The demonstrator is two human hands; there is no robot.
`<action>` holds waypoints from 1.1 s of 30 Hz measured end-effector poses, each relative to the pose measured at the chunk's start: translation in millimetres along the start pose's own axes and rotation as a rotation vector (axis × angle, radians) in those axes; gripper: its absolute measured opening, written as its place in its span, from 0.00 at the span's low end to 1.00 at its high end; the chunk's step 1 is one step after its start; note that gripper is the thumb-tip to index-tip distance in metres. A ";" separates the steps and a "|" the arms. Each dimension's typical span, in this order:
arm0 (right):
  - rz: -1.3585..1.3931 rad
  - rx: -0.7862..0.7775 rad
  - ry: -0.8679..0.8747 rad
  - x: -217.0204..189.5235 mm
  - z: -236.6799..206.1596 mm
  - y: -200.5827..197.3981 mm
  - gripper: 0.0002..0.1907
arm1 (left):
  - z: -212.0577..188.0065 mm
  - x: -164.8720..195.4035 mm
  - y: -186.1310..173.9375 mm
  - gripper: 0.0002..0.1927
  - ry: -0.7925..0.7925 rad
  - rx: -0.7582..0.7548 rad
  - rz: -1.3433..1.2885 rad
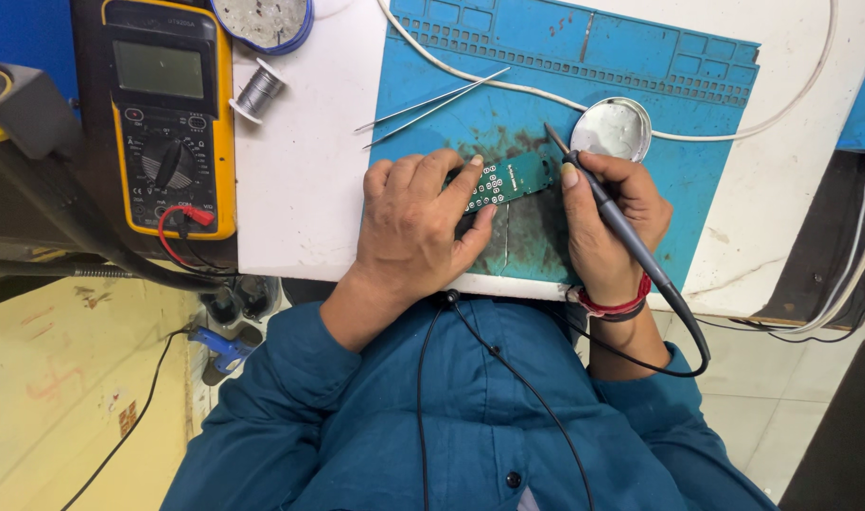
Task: The person solders components onto a green circuit board at a workbench, holding the board with one hand while applying a soldering iron to its pads and occasionally reaching for solder wire. At the end, the person squeezes liquid from a yellow bottle onto a tissue and wipes the board surface.
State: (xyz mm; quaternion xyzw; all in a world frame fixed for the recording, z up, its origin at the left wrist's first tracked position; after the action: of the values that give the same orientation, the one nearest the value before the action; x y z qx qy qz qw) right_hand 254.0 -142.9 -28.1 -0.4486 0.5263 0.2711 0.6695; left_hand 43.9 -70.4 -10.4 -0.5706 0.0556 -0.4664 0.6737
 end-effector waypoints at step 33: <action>-0.097 -0.148 -0.089 -13.9 -21.1 4.4 0.06 | 1.1 0.2 -4.0 0.24 -0.078 0.006 -0.047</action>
State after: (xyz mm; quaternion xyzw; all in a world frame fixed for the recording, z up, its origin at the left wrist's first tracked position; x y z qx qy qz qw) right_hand 236.5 -158.1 -17.3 -0.5094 0.4520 0.2961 0.6697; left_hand 42.4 -69.4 -6.6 -0.5873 0.0145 -0.4596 0.6660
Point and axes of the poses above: each hand's wrist, its own z-axis towards the middle knuckle, its own y-axis out of the palm, x = y × z, the point moved 1 cm from there along z, towards the middle knuckle, and after that the axes turned 4 degrees about y, right-handed, at the moved point
